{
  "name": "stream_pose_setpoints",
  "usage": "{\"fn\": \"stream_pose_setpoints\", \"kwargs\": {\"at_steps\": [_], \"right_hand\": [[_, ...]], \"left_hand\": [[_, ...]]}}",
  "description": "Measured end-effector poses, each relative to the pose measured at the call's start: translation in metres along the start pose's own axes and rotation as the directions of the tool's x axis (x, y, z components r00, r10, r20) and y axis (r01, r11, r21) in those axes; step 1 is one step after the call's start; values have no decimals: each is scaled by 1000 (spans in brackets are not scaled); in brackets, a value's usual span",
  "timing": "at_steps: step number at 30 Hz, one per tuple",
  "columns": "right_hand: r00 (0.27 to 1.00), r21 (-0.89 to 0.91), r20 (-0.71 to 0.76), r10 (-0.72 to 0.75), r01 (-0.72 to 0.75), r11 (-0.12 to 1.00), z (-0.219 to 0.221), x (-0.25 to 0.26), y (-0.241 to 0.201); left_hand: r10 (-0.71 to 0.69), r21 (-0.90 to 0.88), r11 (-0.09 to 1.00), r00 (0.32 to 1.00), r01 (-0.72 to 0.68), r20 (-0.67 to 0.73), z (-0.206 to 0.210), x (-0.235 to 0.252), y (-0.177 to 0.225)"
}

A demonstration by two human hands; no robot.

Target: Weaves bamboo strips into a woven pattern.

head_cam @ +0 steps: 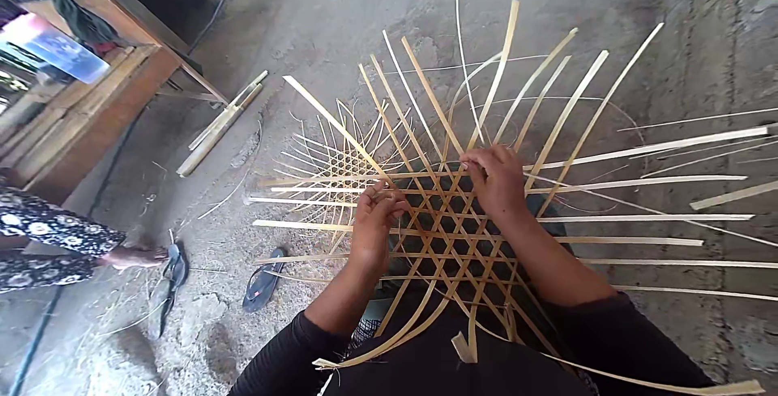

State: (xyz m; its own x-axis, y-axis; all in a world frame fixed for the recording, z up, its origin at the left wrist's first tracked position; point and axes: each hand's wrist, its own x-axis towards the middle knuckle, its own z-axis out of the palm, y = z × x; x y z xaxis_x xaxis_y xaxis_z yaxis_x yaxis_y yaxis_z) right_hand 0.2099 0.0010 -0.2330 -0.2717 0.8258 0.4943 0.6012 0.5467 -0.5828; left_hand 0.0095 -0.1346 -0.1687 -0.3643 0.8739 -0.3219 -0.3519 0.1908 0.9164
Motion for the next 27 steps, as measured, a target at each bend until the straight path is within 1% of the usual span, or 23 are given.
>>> {"fn": "stream_pose_setpoints", "kwargs": {"at_steps": [1, 2, 3, 4, 5, 6, 7, 8, 9, 10, 11, 12, 13, 14, 15, 16, 18, 19, 20, 22, 24, 25, 27], "right_hand": [[1000, 0, 6, 2, -2, 1000, 0, 0, 0], [1000, 0, 14, 4, -4, 1000, 0, 0, -1], [1000, 4, 27, 9, -9, 1000, 0, -1, -2], [999, 7, 40, 17, -17, 1000, -1, -1, -4], [999, 6, 44, 24, -24, 1000, -2, 0, -4], [998, 9, 45, 33, -33, 999, -2, 1, -4], [998, 11, 47, 41, -41, 999, -2, 1, -3], [998, 8, 49, 47, -47, 999, -1, 1, -2], [998, -1, 48, 47, -47, 999, -1, 1, -1], [998, -11, 47, 46, -46, 999, -1, 1, -1], [997, -19, 50, 52, -51, 999, -1, 0, -1], [997, -21, 53, 58, -57, 998, -2, 0, -1], [997, -25, 54, 63, -62, 998, -3, 1, -1], [996, -26, 52, 67, -66, 998, -3, 1, -1], [996, -22, 49, 73, -72, 997, -4, 2, -1], [996, -19, 45, 75, -74, 997, -4, 2, -1], [997, -17, 22, 68, -67, 998, -3, 0, -2], [998, -20, 11, 59, -59, 998, -2, -1, -2], [999, -24, 3, 48, -48, 999, -1, -1, -2], [999, -24, -2, 35, -35, 999, -1, 0, -2], [999, -20, -5, 31, -32, 999, -2, 1, -2], [1000, -20, -10, 29, -30, 999, -2, 1, -1], [999, -20, -10, 34, -34, 999, -3, 2, 0]], "left_hand": [[-43, -50, 998, 999, 43, -1, 5, -3, 3], [-106, -52, 993, 993, 109, 45, 9, -2, 8], [-132, -7, 991, 984, 134, 119, 11, 1, 10], [-99, 82, 993, 975, 84, 201, 11, 7, 11], [-29, 217, 976, 965, -29, 262, 11, 14, 11], [47, 384, 907, 949, -171, 312, 11, 23, 11], [118, 520, 802, 931, -294, 344, 9, 35, 9], [179, 577, 730, 917, -366, 356, 6, 48, 5], [209, 555, 741, 914, -379, 347, 2, 63, -2], [216, 471, 808, 921, -354, 323, -3, 78, -11], [191, 353, 887, 932, -299, 308, -8, 90, -21], [155, 260, 935, 937, -241, 312, -13, 98, -27], [135, 217, 952, 933, -215, 332, -15, 102, -31], [132, 235, 945, 925, -225, 357, -16, 103, -31], [146, 303, 915, 918, -267, 369, -14, 103, -30], [157, 403, 862, 919, -307, 363, -12, 101, -28], [214, 593, 718, 926, -365, 311, -3, 98, -27], [255, 625, 682, 925, -380, 283, 1, 98, -30], [295, 627, 673, 920, -392, 258, 4, 98, -33], [360, 590, 698, 911, -405, 200, 9, 97, -39], [354, 543, 751, 923, -375, 148, 11, 97, -41], [308, 508, 796, 942, -330, 129, 11, 98, -38], [133, 443, 879, 982, -179, 133, 7, 104, -27]]}}
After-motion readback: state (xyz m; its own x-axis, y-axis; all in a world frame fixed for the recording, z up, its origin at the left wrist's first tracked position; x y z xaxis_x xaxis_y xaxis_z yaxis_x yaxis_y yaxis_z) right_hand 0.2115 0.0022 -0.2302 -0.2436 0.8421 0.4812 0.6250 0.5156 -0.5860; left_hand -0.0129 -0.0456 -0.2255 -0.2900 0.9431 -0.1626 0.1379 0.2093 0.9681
